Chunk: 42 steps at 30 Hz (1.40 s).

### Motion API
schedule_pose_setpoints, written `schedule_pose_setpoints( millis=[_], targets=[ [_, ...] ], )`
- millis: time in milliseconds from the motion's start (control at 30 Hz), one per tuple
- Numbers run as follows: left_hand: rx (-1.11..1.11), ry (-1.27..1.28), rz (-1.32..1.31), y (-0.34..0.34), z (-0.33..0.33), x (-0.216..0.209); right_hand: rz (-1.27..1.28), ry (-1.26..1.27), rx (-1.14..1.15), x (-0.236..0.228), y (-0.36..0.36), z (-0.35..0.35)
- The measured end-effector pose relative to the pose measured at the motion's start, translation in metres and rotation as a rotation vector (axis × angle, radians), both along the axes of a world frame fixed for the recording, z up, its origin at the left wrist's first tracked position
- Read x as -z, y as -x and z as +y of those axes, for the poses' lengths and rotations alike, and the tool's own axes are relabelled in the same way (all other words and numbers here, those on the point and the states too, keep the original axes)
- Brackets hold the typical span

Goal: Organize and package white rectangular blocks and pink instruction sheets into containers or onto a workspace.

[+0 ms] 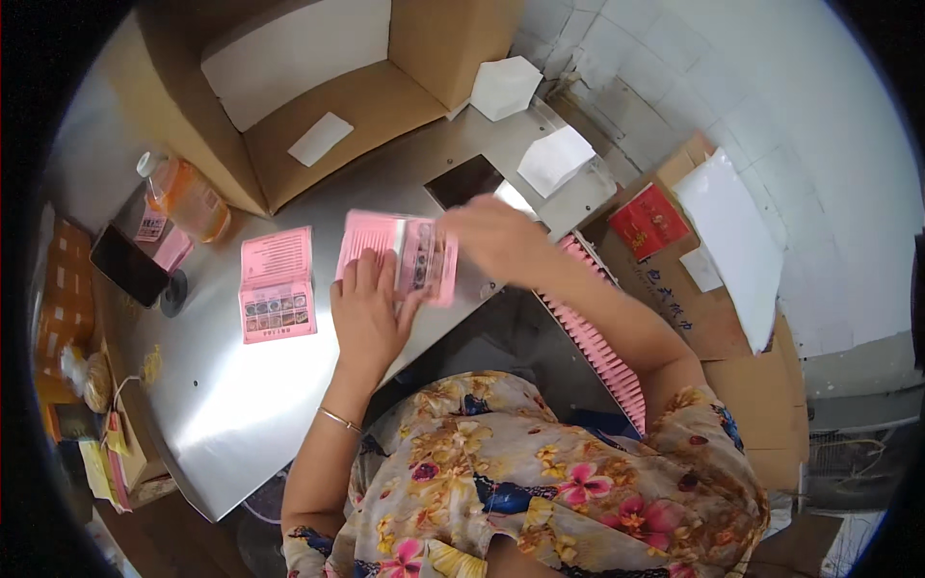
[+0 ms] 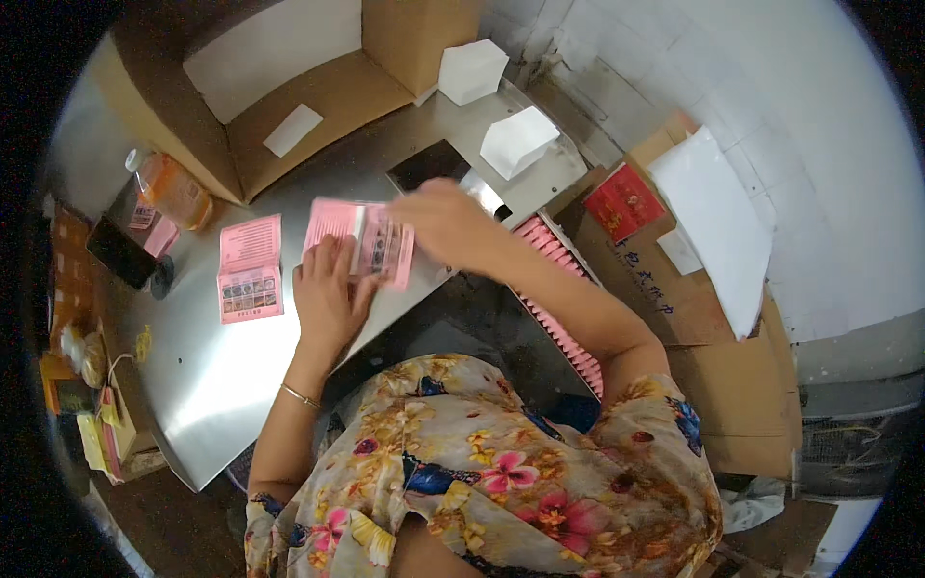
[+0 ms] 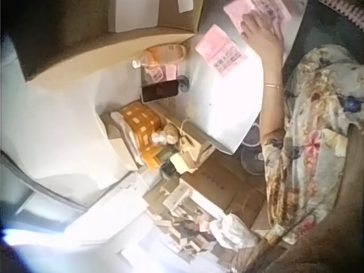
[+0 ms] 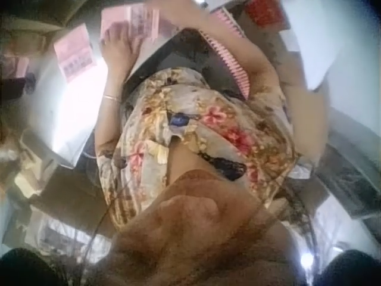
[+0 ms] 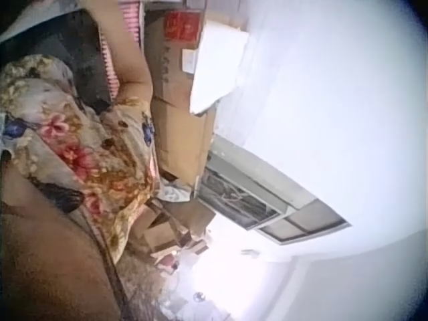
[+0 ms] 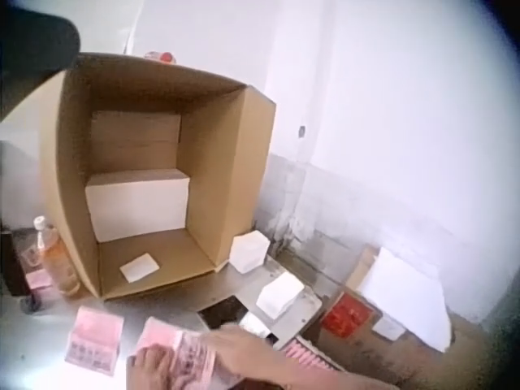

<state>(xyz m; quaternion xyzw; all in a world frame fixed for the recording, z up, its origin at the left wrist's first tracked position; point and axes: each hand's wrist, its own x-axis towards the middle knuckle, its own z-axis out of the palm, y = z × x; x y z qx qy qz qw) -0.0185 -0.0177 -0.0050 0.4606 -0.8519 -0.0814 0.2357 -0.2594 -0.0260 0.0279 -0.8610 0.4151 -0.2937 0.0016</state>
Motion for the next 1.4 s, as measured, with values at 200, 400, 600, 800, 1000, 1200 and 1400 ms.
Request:
schedule_pose_setpoints(
  millis=[200,400,600,800,1000,1200,1400],
  targets=[
    [0.265,0.136,0.22,0.003,-0.019,-0.004,0.033,0.239,0.542,-0.008,0.113,-0.024],
    [0.264,0.001,0.045,0.005,-0.017,0.001,0.075,-0.078,0.614,0.001,0.124,-0.02],
    [0.267,-0.219,0.166,-0.01,0.008,0.0,0.092,0.004,0.63,0.009,0.114,-0.023],
    [0.188,0.064,-0.048,-0.023,0.016,0.014,0.079,0.059,0.556,0.013,0.147,-0.025],
    [0.163,0.085,-0.002,0.005,-0.005,0.023,0.154,0.092,-0.324,0.029,0.007,0.028],
    [0.124,0.079,0.113,0.032,-0.006,0.011,0.467,-0.205,0.177,0.065,-0.042,-0.034],
    [0.06,0.151,0.159,-0.005,-0.002,0.001,0.316,-0.149,-0.019,0.057,-0.009,-0.047]
  ],
)
